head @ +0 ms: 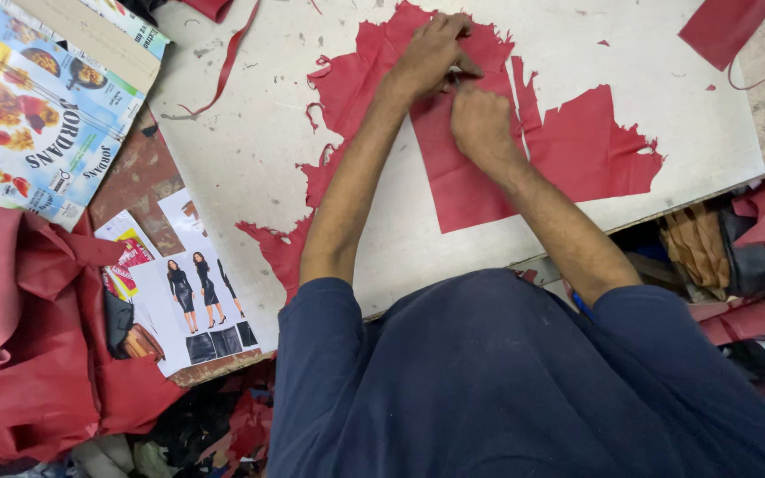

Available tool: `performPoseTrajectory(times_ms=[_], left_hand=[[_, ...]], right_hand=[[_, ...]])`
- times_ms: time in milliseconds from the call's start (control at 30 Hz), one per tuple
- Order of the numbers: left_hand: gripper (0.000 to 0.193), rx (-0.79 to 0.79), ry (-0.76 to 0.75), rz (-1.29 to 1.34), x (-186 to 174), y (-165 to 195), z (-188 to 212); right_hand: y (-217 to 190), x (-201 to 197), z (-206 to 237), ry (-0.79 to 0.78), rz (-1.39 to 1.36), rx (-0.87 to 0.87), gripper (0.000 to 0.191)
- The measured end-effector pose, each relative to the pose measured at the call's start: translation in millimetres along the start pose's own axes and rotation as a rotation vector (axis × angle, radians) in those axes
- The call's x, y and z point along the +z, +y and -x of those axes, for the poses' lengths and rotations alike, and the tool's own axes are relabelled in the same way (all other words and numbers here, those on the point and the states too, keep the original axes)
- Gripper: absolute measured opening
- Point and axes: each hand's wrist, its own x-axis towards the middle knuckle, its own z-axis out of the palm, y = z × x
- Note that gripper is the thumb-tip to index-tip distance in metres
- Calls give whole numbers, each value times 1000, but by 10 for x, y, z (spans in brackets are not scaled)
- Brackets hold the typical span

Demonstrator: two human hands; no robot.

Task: The person cuts red fabric pieces on a worktable using a utility knife. They repeatedly position and smooth the fabric, trace around a printed template, and cut along the marked lines, then set the cut pieces aside.

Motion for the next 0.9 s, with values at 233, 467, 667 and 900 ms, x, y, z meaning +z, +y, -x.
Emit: performPoseTrajectory(times_ms=[233, 467, 667, 900], left_hand=[[31, -541, -397, 440, -59, -33, -10], [41, 135, 144, -66, 51, -19, 44], [48, -379, 188, -143, 422, 473, 49], [34, -479, 227, -199, 507, 825, -57]], right_hand=[[83, -117, 476, 371, 484, -266, 22], [-45, -1113, 2245, -417, -106, -25, 19], [333, -1417, 2223, -779, -422, 84, 27], [541, -1376, 1444, -57, -722, 381, 25]])
